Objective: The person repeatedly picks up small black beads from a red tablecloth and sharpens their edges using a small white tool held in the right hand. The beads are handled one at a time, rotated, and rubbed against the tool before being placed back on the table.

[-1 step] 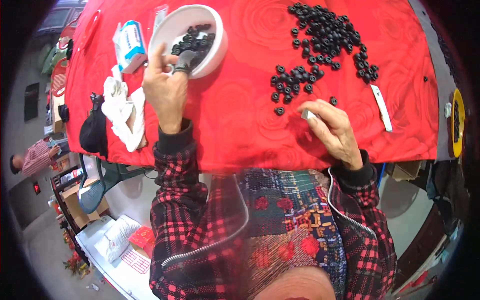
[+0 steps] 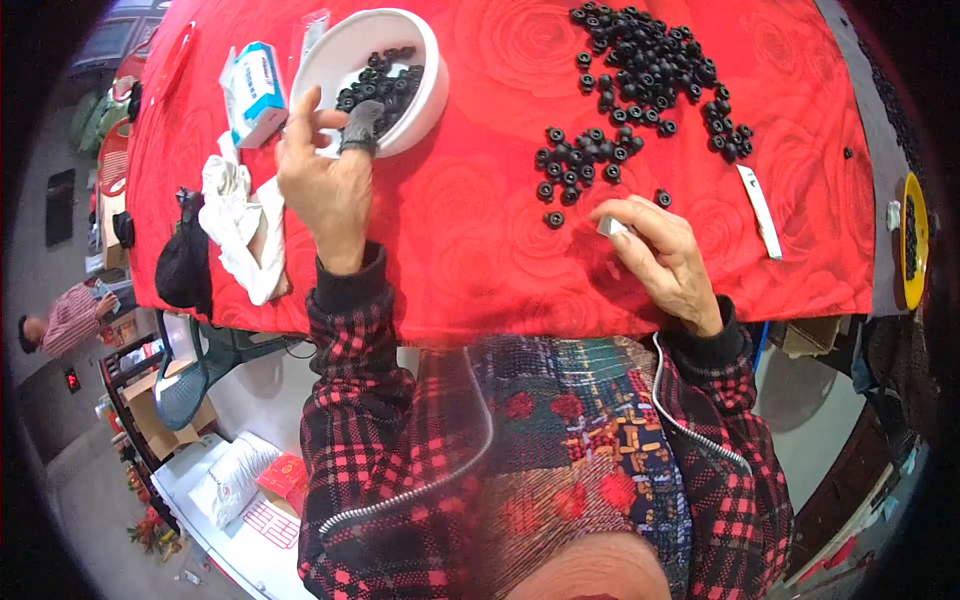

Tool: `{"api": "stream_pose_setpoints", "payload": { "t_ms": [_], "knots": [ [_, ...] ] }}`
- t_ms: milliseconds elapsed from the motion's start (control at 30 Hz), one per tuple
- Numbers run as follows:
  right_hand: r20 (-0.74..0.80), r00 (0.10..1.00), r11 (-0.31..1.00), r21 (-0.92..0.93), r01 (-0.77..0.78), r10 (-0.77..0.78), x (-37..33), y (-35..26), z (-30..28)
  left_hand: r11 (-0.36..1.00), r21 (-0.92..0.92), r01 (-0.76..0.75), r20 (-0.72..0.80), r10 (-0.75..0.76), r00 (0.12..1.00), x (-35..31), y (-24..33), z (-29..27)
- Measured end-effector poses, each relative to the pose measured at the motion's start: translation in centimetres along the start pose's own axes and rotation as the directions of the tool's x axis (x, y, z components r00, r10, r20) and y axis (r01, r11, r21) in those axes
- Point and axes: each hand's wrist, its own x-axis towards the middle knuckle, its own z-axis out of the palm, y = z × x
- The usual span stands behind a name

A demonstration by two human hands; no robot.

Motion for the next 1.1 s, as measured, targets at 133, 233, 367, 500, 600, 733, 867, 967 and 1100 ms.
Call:
{"api": "stream_pose_setpoints", "payload": {
  "t_ms": [133,233,367,500,600,733,867,967,1100],
  "knots": [
    [-0.010,1.000,1.000,-0.020,-0.022,0.022,-0.5,0.3,-0.3,0.911,-0.072,-0.406,0.165,0.412,0.896,-4.1,3.4,0.9],
    [-0.014,1.000,1.000,-0.009,0.008,-0.008,-0.4,0.6,0.1,0.918,-0.294,-0.265,0.421,0.373,0.827,-7.8,4.1,2.5],
    [-0.007,1.000,1.000,-0.021,-0.007,0.007,-0.4,0.4,0.2,0.906,-0.341,-0.252,0.519,0.405,0.753,-9.8,4.1,4.3],
    [-0.008,1.000,0.999,-0.041,-0.007,0.006,-0.4,0.6,0.4,0.903,-0.337,-0.268,0.540,0.418,0.730,-9.9,4.1,4.9],
    [-0.038,0.999,1.000,-0.016,-0.004,0.003,-0.5,0.6,0.4,0.890,-0.393,-0.231,0.490,0.415,0.767,-10.3,4.0,5.3],
    [-0.062,0.998,0.999,0.036,-0.025,0.028,-0.5,-1.2,0.2,0.402,-0.434,0.806,0.872,-0.037,0.488,-9.8,6.1,2.6],
    [-0.060,0.994,0.995,0.023,0.097,-0.096,0.1,-1.7,1.1,0.225,-0.376,0.899,0.923,-0.001,0.386,-10.6,6.4,1.9],
    [-0.025,0.989,0.989,-0.034,0.146,-0.147,0.4,-1.1,1.6,0.160,-0.377,0.912,0.926,0.087,0.367,-11.0,5.8,2.0],
    [-0.025,0.973,0.970,-0.083,0.228,-0.231,0.4,-1.1,1.6,0.230,-0.259,0.938,0.958,-0.059,0.279,-9.9,7.9,0.5]
  ]
}}
